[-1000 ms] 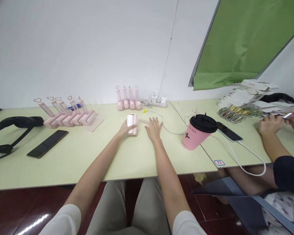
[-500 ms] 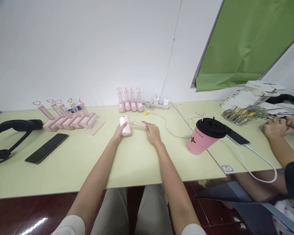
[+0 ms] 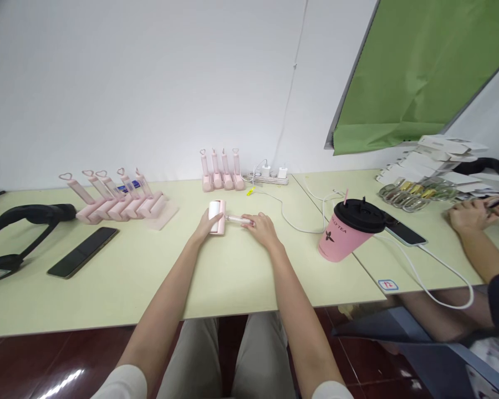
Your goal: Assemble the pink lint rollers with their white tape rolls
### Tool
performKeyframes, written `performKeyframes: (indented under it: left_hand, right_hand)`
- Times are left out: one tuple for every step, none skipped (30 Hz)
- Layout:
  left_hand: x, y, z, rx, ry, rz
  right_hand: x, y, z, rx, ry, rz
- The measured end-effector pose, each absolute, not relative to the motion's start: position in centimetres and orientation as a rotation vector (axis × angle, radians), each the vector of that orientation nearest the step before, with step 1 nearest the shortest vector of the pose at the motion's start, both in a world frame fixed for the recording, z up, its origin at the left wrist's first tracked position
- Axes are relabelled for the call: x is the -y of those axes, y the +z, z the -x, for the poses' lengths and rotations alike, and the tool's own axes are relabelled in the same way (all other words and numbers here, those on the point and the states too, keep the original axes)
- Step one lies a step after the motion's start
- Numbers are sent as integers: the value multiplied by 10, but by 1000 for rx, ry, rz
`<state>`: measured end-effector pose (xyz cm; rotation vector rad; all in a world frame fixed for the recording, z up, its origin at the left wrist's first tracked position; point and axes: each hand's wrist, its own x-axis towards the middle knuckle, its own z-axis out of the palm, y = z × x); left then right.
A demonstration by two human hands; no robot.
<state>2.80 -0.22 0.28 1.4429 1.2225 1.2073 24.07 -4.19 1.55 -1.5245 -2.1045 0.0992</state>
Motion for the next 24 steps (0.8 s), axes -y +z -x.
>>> performKeyframes:
  left_hand:
    - [3, 3, -28, -1229, 1200, -1472]
    - [4, 4, -28, -1234, 1188, -1498]
    - [6, 5, -29, -1236, 1176, -1519]
    - [6, 5, -29, -1228, 1162, -1535]
    - [7, 5, -29, -1212, 1153, -1540]
    - [8, 6, -29, -1194, 1150, -1537]
    - [8, 6, -30, -1178, 1151, -1530]
    - [9, 6, -30, -1165, 1154, -1523]
    - [9, 6, -30, -1155, 1158, -1520]
    - [9, 6, -30, -1147, 1163, -1521]
    - [9, 5, -30, -1140, 1167, -1526]
    - [9, 4, -30, -1131, 1171, -1533]
    - [9, 4, -30, -1126, 1174, -1536]
    - [9, 3, -30, -1126, 1174, -1533]
    - [9, 2, -31, -1129, 1174, -1524]
    - [8, 1, -32, -1132, 1179, -1508]
    - [8, 2, -33, -1133, 1186, -1484]
    - [7, 3, -33, -1133, 1192, -1460]
    - [6, 6, -34, -1145, 1201, -1448]
    - [5, 9, -33, -1181, 1223, -1455]
    - [5, 14, -30, -1254, 1264, -1489]
    - [5, 20, -25, -1372, 1325, -1545]
    - [6, 25, -17, -1534, 1402, -1607]
    - [8, 30, -6, -1734, 1484, -1650]
  right_hand:
    - [42, 15, -242, 2105, 121, 1541]
    - [41, 14, -242, 2103, 147, 1562]
    - [41, 13, -243, 2101, 173, 1583]
    - [40, 11, -243, 2094, 197, 1600]
    - [39, 11, -243, 2081, 221, 1611]
    - [39, 10, -243, 2063, 247, 1616]
    - [38, 9, -243, 2044, 279, 1615]
    - [37, 8, -243, 2025, 316, 1607]
    - [37, 8, -244, 2008, 357, 1594]
    - [37, 7, -244, 1995, 396, 1581]
    - [37, 7, -244, 1985, 426, 1570]
    - [37, 6, -243, 1982, 443, 1567]
    - [37, 6, -243, 1988, 442, 1570]
    - [38, 6, -241, 2001, 421, 1575]
    - [39, 6, -240, 2013, 379, 1581]
    - [39, 6, -238, 2023, 322, 1585]
    - [39, 6, -235, 2024, 261, 1586]
    - [39, 6, -233, 2014, 208, 1586]
    - [38, 6, -230, 1994, 175, 1588]
    - [37, 6, -228, 1969, 166, 1590]
    - [36, 6, -226, 1944, 179, 1588]
    - [35, 6, -224, 1917, 208, 1580]
    - [34, 6, -223, 1884, 249, 1564]
    - [33, 6, -223, 1847, 294, 1543]
